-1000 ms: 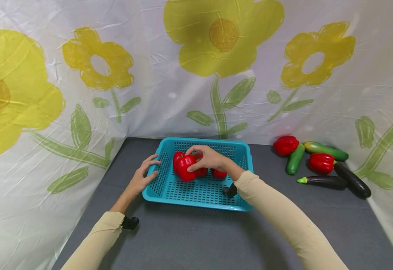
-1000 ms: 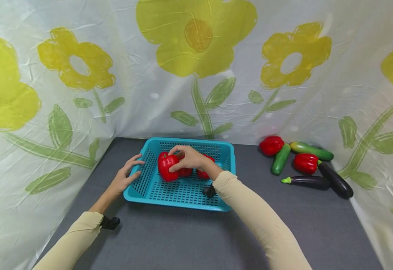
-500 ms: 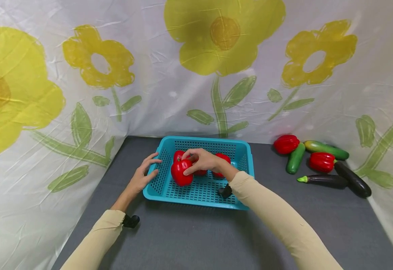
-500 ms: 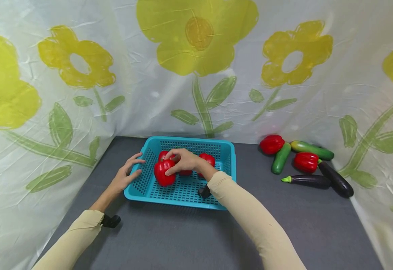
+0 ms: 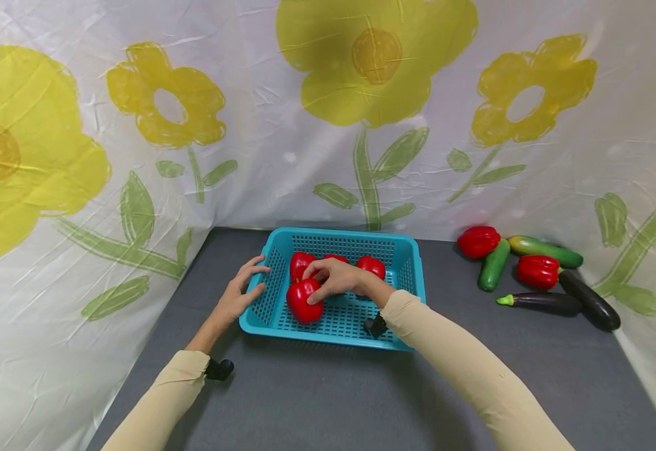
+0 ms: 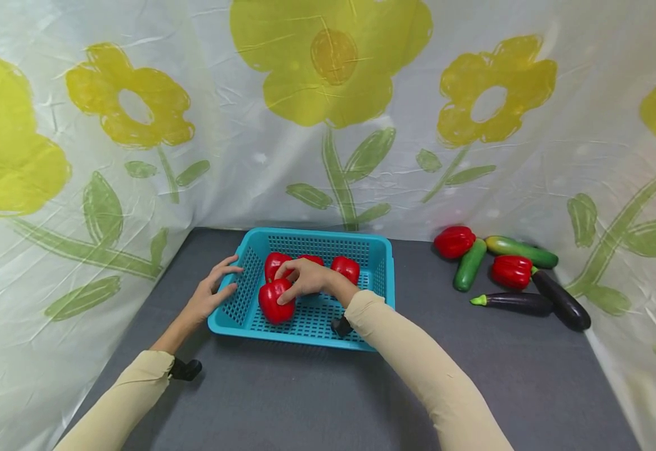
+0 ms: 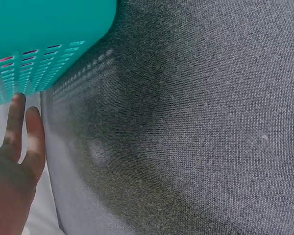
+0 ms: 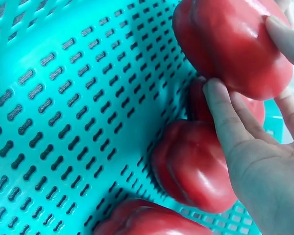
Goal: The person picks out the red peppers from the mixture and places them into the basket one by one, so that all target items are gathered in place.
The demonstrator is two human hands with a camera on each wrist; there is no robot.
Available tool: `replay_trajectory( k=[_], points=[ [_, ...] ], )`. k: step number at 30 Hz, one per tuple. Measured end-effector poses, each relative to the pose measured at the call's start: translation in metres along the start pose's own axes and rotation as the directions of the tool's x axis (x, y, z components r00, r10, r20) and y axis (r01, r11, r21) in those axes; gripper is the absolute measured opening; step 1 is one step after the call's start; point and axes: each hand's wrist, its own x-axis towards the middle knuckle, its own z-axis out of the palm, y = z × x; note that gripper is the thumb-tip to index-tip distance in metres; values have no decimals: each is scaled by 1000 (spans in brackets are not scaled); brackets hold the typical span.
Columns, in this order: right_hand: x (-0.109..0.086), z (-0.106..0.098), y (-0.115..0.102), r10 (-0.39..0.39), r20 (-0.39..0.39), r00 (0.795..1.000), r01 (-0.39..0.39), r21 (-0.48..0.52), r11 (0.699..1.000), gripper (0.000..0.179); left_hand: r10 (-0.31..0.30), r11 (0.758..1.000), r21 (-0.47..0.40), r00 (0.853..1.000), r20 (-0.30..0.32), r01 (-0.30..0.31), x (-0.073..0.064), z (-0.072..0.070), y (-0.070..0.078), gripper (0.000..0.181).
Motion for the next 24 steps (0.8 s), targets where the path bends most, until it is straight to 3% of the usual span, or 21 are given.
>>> replay_trajectory(
  k=[7, 18, 24],
  points=[
    [0, 3, -1, -22, 10, 1000, 22, -40, 999, 42, 16, 1000, 8, 1000, 4, -17, 0, 0, 1, 34],
    [-1, 5, -7, 28, 20, 999, -27, -87, 996, 42, 11, 1000, -3, 1000, 6, -11, -1, 0, 4, 34],
    [0, 7, -9, 36, 15, 999, -35, -60, 998, 39, 13, 1000, -9, 1000, 8, -13, 0, 0, 2, 34]
  ],
)
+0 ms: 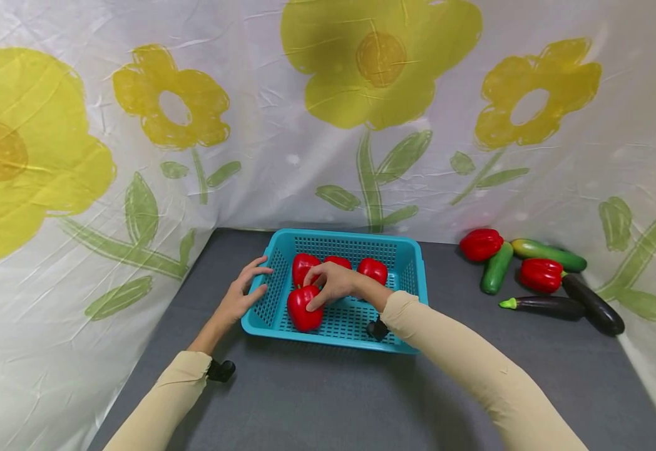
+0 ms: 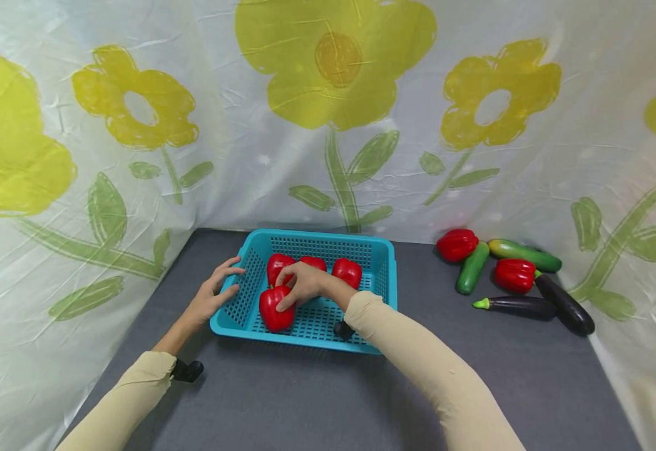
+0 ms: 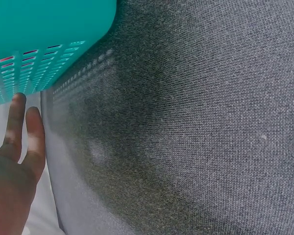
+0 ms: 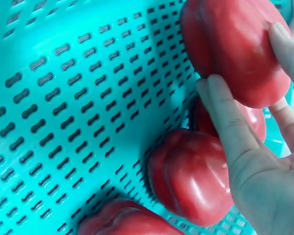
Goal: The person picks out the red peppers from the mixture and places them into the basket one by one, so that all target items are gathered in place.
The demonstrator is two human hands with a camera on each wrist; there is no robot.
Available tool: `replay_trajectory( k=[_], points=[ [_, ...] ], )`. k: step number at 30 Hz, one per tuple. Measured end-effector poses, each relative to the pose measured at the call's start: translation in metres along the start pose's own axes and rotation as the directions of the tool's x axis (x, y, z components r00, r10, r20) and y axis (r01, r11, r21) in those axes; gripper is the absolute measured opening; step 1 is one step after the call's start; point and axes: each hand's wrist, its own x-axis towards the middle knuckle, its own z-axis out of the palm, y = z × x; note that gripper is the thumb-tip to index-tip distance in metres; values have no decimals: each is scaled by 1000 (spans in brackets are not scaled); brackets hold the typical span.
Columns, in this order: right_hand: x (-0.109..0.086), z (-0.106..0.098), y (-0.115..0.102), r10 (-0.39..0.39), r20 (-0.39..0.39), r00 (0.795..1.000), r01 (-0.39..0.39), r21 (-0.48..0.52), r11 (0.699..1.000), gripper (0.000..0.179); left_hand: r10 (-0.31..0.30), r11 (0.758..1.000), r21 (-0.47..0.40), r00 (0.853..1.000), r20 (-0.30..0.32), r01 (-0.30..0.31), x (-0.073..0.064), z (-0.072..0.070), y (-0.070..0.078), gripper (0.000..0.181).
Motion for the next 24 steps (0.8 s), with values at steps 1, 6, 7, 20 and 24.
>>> replay_trajectory(
  k=[1, 6, 7, 20, 24],
  points=[
    [0, 1, 0, 5, -3, 1000, -5, 7, 1000, 38, 2, 1000, -1, 1000, 1, -2, 0, 0, -1, 34],
    [0, 2, 5, 15, -3, 1000, -15, 36, 999, 36, 16, 1000, -2, 1000, 3, -16, 1, 0, -1, 34],
    [0, 3, 5, 15, -1, 1000, -15, 42, 999, 36, 17, 1000, 0, 1000, 3, -17, 1, 0, -1, 34],
    [-2, 7, 10, 34, 11, 999, -34, 54, 998, 33, -19, 1000, 5, 1000, 5, 19, 0, 0, 3, 34],
    [-1, 8, 9, 30, -1, 1000, -30, 44, 999, 32, -24, 1000, 0, 1000, 2, 24, -1, -1, 3, 34]
  ],
)
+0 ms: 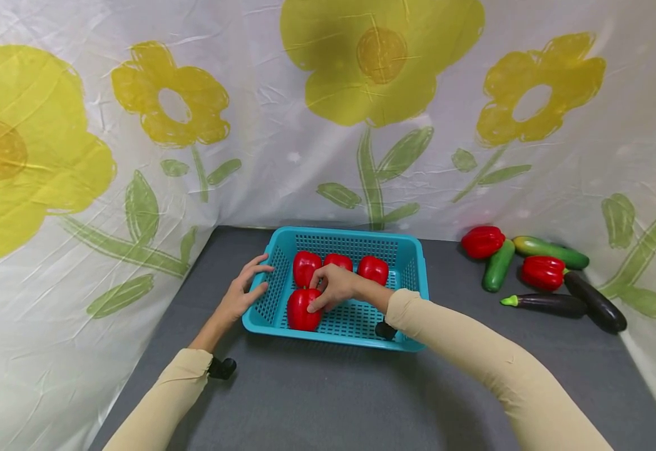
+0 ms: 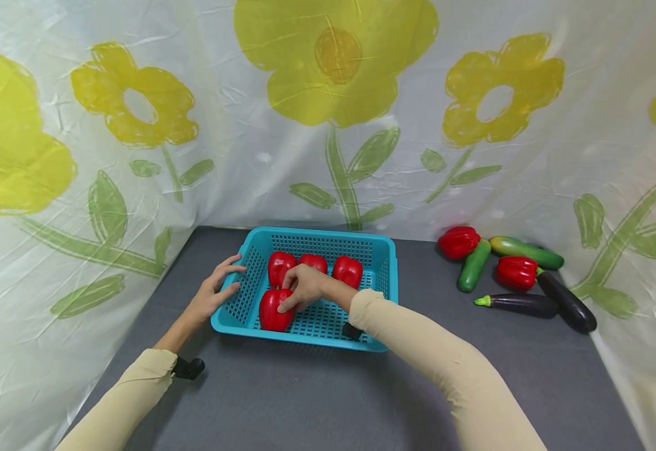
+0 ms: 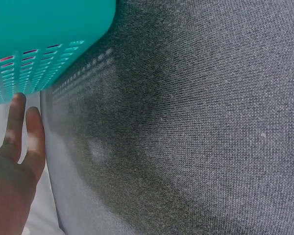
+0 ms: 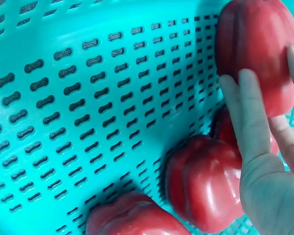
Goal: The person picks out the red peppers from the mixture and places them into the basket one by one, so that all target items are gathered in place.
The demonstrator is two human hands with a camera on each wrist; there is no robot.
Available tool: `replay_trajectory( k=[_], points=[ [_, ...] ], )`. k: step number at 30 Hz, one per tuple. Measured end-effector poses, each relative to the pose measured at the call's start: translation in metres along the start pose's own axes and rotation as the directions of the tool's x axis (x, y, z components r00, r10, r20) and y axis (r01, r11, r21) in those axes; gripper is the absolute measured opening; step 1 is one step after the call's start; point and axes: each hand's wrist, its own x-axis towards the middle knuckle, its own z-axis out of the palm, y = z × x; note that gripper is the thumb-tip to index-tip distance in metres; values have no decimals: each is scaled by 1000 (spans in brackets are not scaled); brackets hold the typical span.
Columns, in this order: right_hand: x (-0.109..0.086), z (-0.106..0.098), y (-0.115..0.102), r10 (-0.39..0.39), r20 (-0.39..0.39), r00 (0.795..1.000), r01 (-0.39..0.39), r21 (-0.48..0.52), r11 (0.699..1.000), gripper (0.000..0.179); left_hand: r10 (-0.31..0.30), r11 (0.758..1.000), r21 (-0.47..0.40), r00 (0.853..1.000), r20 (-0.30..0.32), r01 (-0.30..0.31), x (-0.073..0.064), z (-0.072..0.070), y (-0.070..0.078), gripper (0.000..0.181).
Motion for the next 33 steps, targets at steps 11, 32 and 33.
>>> replay_trajectory(
  k=[11, 32, 33],
  points=[
    [4, 4, -3, 17, -17, 1000, -18, -23, 1000, 29, 7, 1000, 8, 1000, 4, -7, 2, 0, -3, 34],
    [2, 2, -5, 49, -11, 999, -50, -24, 998, 33, -19, 1000, 5, 1000, 3, 19, 1, -1, -7, 34],
    [2, 2, -5, 48, -11, 999, -48, -25, 999, 32, -18, 1000, 7, 1000, 1, 18, 1, 0, -6, 34]
  ],
)
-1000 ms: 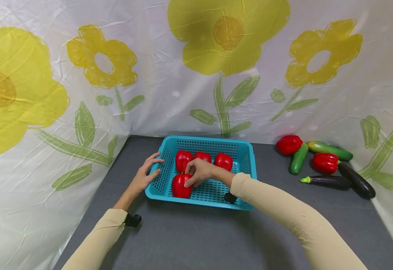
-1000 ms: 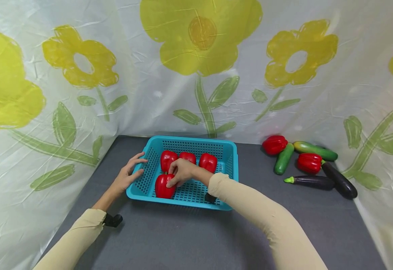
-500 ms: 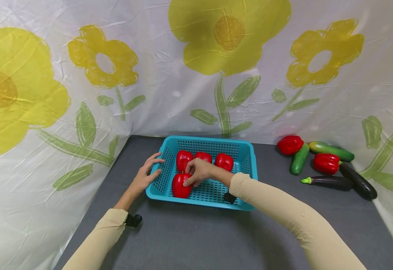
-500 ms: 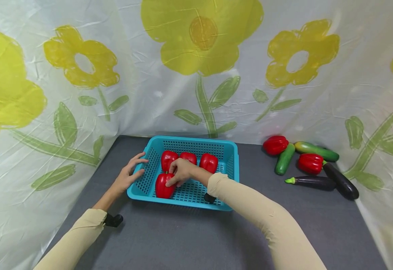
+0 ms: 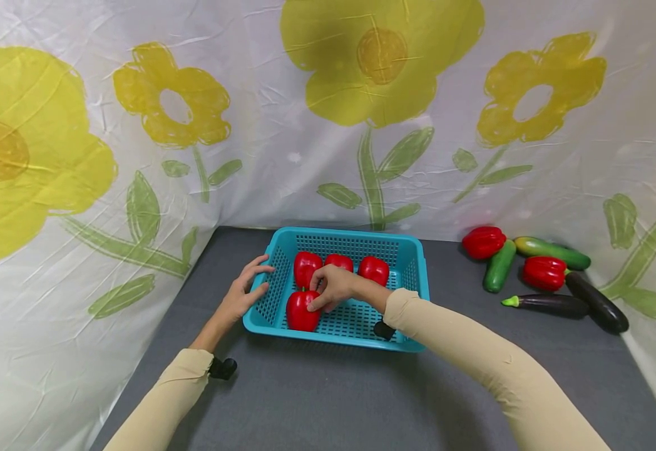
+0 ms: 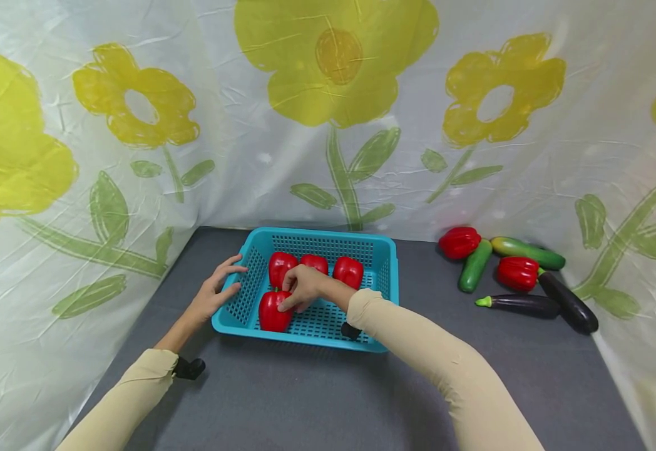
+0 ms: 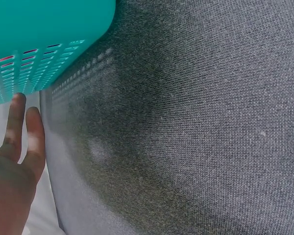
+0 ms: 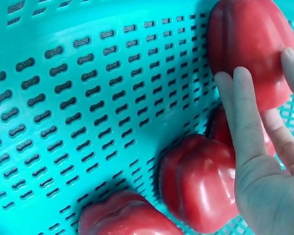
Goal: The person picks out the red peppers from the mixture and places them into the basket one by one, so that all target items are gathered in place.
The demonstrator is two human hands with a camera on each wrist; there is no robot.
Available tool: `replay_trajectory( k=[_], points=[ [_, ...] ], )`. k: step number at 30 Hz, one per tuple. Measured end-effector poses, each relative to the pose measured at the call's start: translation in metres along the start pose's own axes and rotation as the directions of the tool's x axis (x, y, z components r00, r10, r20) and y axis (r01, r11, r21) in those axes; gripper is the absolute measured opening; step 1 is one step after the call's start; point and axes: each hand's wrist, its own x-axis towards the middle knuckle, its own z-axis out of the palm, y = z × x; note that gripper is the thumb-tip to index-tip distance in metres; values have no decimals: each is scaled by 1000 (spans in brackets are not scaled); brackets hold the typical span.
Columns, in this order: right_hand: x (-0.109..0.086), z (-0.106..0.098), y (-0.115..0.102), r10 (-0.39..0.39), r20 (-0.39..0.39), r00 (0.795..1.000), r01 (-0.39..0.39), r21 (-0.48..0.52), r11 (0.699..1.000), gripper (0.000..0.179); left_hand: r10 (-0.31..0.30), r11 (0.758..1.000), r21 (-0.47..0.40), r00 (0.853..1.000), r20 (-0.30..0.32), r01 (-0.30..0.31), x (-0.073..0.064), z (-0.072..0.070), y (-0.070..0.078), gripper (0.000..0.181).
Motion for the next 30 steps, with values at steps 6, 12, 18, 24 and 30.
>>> replay_trajectory(
  k=[6, 12, 18, 24, 30],
  points=[
    [-1, 1, -3, 3, -11, 1000, -3, -6, 1000, 33, 5, 1000, 2, 1000, -5, -5, -1, 0, 2, 34],
    [1, 4, -3, 4, -20, 1000, -3, 5, 1000, 33, 13, 1000, 5, 1000, -9, -13, -3, -1, 3, 33],
    [3, 6, -4, -12, -32, 999, 13, 7, 1000, 33, 18, 1000, 3, 1000, -10, -18, -5, -2, 3, 34],
    [1, 3, -4, -15, -13, 1000, 15, 27, 1000, 38, 19, 1000, 5, 1000, -2, -19, -2, -1, 2, 34],
    [-3, -5, -3, -48, 8, 999, 48, 59, 997, 45, 31, 1000, -4, 1000, 1, -31, -1, -1, 1, 33]
  ],
)
